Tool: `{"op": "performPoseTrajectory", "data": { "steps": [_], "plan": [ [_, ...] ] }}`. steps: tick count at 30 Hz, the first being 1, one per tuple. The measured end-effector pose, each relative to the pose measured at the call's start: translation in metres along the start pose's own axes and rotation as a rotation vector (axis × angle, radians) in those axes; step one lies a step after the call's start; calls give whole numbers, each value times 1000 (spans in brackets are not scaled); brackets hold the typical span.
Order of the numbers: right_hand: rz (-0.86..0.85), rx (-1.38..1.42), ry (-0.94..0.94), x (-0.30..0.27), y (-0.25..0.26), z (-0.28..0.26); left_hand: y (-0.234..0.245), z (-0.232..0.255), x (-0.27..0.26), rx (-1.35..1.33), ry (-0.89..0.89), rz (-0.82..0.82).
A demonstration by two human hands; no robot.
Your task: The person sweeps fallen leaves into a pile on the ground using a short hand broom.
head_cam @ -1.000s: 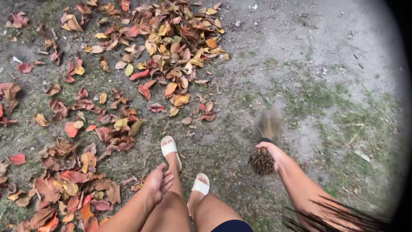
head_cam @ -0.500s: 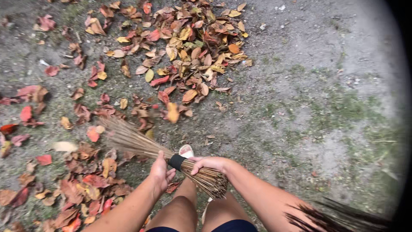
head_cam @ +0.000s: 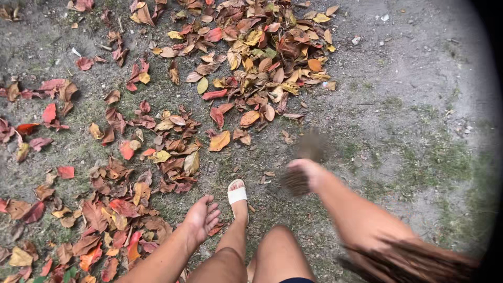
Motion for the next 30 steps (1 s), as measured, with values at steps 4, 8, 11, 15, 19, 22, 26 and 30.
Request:
{"op": "performPoseTrajectory", "data": {
  "steps": [4, 8, 11, 15, 19, 22, 26, 30],
  "plan": [
    [-805, -521, 160, 17, -227, 37, 27, -2, 31, 34, -1, 192],
    [-731, -613, 51, -48, -229, 28, -26, 40, 38, -52, -138, 177],
    [-726, -512, 269, -110, -186, -6, -93, 72, 22, -182, -115, -21],
    [-474, -16, 202, -143, -22, -65, -162, 123, 6, -1, -85, -147],
    [30, 66, 61, -123, 142, -128, -187, 186, -1, -17, -160, -172],
    [16, 182, 83, -80, 163, -177, -192, 213, -2, -54, -172, -104],
    [-77, 40, 75, -17, 76, -177, -189, 222, 31, -49, -154, -4],
    [-289, -430, 124, 25, -103, -144, -205, 193, 83, 137, -56, 193]
  ]
}}
Point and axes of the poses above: each hand's wrist, its own x-axis towards the middle knuckle, its own y-axis out of the back of the hand, z = x × y, the point moved 9 cm from there along x, towards the middle knuckle, and after that the axes turned 2 degrees about -y, right-handed, at the moved point
